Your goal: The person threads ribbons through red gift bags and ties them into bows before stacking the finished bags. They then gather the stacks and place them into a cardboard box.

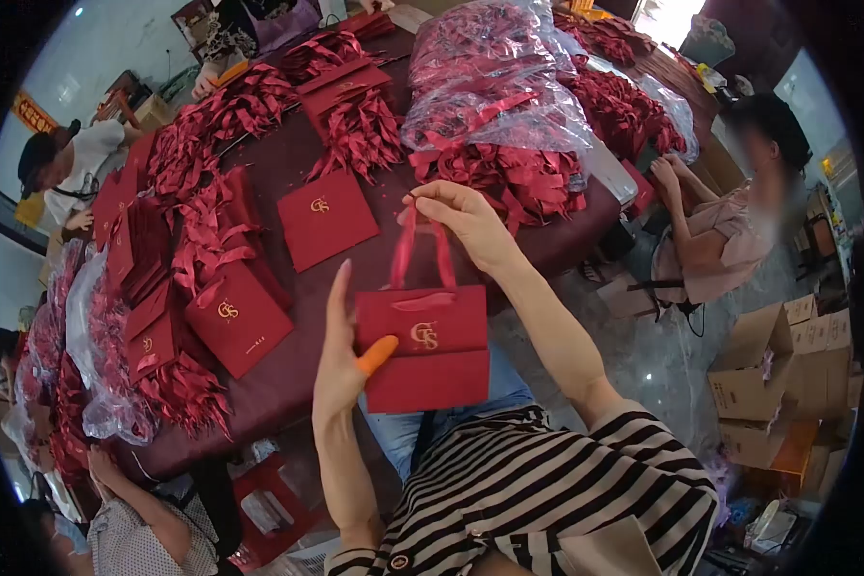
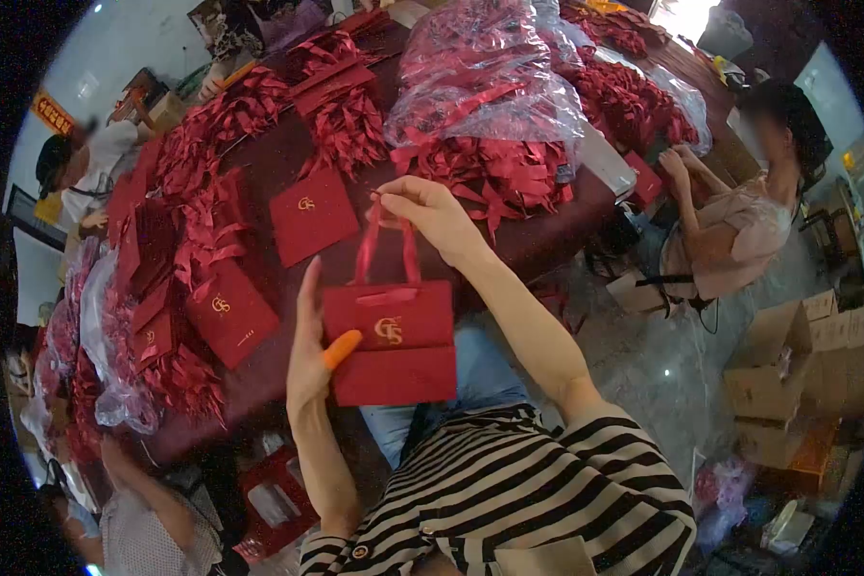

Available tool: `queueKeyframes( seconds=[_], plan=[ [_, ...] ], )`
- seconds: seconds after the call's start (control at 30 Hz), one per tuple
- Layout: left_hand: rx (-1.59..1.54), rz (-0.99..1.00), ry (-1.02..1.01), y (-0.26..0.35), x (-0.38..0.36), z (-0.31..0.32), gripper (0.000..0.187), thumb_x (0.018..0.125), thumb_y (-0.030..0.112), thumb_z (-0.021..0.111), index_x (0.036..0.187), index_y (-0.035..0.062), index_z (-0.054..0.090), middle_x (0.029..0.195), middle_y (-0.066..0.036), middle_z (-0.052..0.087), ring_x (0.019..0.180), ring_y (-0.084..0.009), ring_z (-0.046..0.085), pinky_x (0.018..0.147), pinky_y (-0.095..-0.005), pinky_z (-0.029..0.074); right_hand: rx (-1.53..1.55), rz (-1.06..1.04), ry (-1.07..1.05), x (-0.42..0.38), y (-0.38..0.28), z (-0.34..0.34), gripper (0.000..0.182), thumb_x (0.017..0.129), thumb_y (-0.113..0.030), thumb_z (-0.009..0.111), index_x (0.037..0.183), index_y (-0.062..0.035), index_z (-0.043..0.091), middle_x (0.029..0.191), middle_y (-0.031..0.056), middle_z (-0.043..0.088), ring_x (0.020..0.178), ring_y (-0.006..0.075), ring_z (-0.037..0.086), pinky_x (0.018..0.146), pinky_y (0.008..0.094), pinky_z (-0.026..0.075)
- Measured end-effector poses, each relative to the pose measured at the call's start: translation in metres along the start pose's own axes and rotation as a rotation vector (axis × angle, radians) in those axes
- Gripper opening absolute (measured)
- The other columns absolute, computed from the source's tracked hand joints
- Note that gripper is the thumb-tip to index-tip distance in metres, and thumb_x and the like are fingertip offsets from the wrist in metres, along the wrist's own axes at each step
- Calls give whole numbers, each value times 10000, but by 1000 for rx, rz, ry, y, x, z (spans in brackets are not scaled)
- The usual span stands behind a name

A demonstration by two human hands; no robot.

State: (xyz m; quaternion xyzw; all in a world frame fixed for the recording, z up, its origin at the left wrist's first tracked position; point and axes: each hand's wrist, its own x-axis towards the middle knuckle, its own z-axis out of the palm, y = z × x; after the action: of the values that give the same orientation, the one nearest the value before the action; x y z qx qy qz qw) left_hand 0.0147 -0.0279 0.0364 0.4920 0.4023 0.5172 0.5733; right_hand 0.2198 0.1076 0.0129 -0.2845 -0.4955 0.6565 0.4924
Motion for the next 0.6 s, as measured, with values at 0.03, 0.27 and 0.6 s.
queueKeyframes(
  seconds=[0.03,0.27,0.6],
  plan=[
    [1,12,24,7,-2,-13,869,779,-1,709,1520,64,261,1430,-115,439,1308,-218,447,1111,-340,328,-7,-19,80,-7,-4,1,275,989,-155,575,1202,16,599,1118,87,666,994,157,645,900,291,512],
    [1202,358,254,82,-6,-7,734,732,-106,543,1435,78,438,1479,-95,423,1218,-316,497,1072,-367,357,-905,-287,376,-39,-29,-59,194,923,-79,610,1097,-34,682,950,65,699,827,161,660,741,270,512],
    [1213,308,2,-44,67,16,526,966,193,571,1442,41,407,1330,-224,504,1309,-395,419,1114,-485,312,-1738,-417,300,-44,3,-61,141,814,-102,688,937,-61,632,997,71,587,1002,271,571,790,393,507]
  ],
)
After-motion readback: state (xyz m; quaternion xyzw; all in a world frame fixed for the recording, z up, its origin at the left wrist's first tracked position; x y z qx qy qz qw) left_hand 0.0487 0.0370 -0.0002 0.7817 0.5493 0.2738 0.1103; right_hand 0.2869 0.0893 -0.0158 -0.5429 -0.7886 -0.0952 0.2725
